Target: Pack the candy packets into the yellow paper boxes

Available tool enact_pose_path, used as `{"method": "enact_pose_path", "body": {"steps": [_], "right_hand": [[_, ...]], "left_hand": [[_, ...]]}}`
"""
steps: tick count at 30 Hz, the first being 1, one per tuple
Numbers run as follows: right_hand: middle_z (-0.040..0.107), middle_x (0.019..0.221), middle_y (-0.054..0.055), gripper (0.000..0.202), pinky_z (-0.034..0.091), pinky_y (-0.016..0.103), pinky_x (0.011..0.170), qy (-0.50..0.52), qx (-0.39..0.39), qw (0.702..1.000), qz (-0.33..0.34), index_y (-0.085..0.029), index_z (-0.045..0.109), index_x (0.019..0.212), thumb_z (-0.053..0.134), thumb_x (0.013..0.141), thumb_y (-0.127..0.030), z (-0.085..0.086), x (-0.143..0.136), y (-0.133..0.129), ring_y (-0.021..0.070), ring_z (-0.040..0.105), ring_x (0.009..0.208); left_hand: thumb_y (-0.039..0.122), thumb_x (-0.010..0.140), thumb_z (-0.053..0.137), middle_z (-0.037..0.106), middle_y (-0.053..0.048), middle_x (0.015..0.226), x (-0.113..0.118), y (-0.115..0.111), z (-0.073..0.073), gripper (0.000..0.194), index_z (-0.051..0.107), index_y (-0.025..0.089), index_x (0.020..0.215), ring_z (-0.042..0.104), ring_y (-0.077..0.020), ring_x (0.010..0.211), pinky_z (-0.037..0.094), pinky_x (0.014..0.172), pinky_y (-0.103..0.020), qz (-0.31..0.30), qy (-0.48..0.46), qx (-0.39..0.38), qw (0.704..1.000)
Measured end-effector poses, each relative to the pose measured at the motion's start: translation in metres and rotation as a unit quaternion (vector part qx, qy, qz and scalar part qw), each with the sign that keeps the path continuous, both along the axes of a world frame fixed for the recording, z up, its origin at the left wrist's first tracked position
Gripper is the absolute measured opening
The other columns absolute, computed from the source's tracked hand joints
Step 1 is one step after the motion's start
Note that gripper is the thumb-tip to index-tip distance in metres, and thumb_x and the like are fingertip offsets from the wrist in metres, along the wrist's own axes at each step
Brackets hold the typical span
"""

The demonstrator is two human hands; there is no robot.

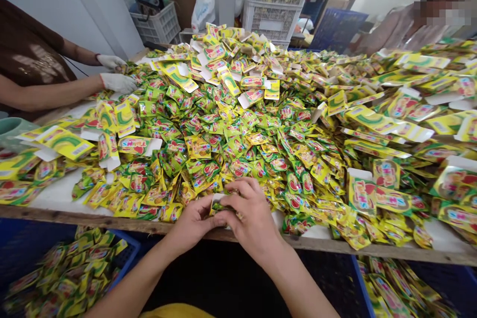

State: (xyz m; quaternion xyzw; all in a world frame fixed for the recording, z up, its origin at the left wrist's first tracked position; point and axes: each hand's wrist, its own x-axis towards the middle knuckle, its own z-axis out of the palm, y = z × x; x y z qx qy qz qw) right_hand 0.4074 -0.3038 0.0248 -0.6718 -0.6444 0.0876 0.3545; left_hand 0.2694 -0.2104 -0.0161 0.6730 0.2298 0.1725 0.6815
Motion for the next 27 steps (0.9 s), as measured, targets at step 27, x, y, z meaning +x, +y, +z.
{"method": "enact_pose_path", "body": {"steps": [27], "right_hand": [[0.067,0.073,0.002,0.027,0.056,0.024,0.05,0.527,-0.052,0.833,-0.157,-0.02,0.076,0.087,0.08,0.066,-0.038,-0.02,-0.003,0.001,0.0129,0.061,0.06]], "left_hand": [[0.025,0.078,0.07,0.077,-0.004,0.088,0.005,0.018,0.005,0.013,0.077,0.02,0.088,0.07,-0.0203,0.084,0.054,0.078,-0.029,0.137,-0.029,0.087,0.986]]}}
